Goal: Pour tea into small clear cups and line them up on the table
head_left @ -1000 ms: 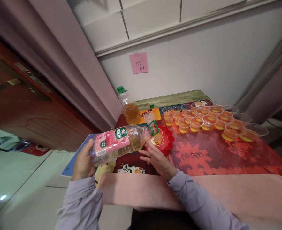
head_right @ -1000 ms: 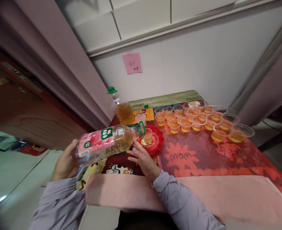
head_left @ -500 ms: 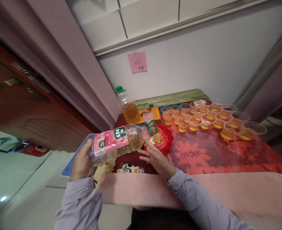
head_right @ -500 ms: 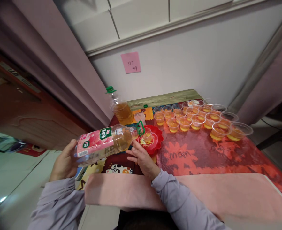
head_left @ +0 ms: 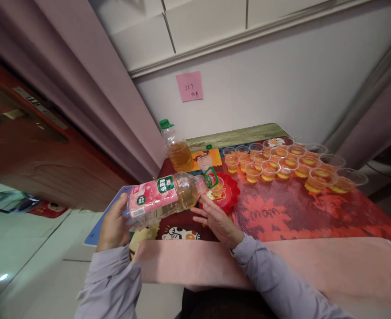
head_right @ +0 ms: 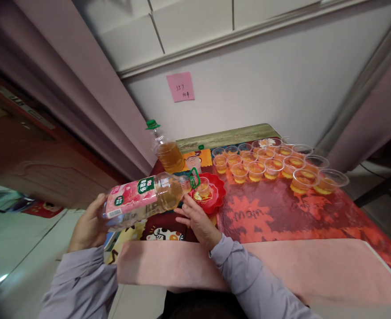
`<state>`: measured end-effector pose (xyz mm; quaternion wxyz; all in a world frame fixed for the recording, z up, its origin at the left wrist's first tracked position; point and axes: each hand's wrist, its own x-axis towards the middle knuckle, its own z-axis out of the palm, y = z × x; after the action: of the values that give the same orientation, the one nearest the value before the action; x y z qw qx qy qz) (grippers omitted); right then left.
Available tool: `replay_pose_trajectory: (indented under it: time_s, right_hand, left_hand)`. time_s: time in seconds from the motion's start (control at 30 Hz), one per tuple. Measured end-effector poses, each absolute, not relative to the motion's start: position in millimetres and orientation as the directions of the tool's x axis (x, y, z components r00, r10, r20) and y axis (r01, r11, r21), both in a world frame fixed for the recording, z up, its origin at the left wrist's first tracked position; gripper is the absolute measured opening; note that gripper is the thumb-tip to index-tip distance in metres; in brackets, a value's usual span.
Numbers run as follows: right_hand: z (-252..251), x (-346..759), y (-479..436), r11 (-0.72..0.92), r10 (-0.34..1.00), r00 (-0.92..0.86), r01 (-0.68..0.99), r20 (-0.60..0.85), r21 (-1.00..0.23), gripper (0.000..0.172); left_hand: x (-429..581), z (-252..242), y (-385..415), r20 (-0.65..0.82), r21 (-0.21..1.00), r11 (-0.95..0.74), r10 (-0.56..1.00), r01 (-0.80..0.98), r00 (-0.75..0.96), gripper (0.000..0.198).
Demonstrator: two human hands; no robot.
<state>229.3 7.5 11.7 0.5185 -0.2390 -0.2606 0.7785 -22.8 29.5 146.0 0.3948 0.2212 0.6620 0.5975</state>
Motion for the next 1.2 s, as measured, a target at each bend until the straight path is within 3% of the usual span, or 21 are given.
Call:
replay_pose_trajectory:
  time_s: [0.57, 0.83, 1.03, 1.2]
  right_hand:
    - [9, 229, 8, -0.320, 0.931, -0.356, -0.686, -0.082, -0.653, 0.073]
    - [11, 229, 7, -0.327, 0.932, -0.349, -0.685, -0.102, -0.651, 0.074]
    - [12, 234, 8, -0.292, 0.946, -0.314, -0.710, -0.083, -0.641, 0.071]
    - [14, 236, 8, -0.149, 0.984, -0.178, -0.755, -0.020, -0.639, 0.059]
  left_hand:
    - [-17, 149, 28, -0.245, 0.969, 0.171, 0.771, -0.180, -0.588, 0.018]
    - [-27, 142, 30, -0.268, 0.962, 0.189, 0.776, -0.195, -0.571, 0.024]
    - [-27, 113, 26, -0.237, 0.945, 0.102, 0.867, -0.310, -0.438, 0.038]
    - [-15, 70, 21, -0.252, 0.894, 0.031, 0.859, -0.447, -0.446, 0.044]
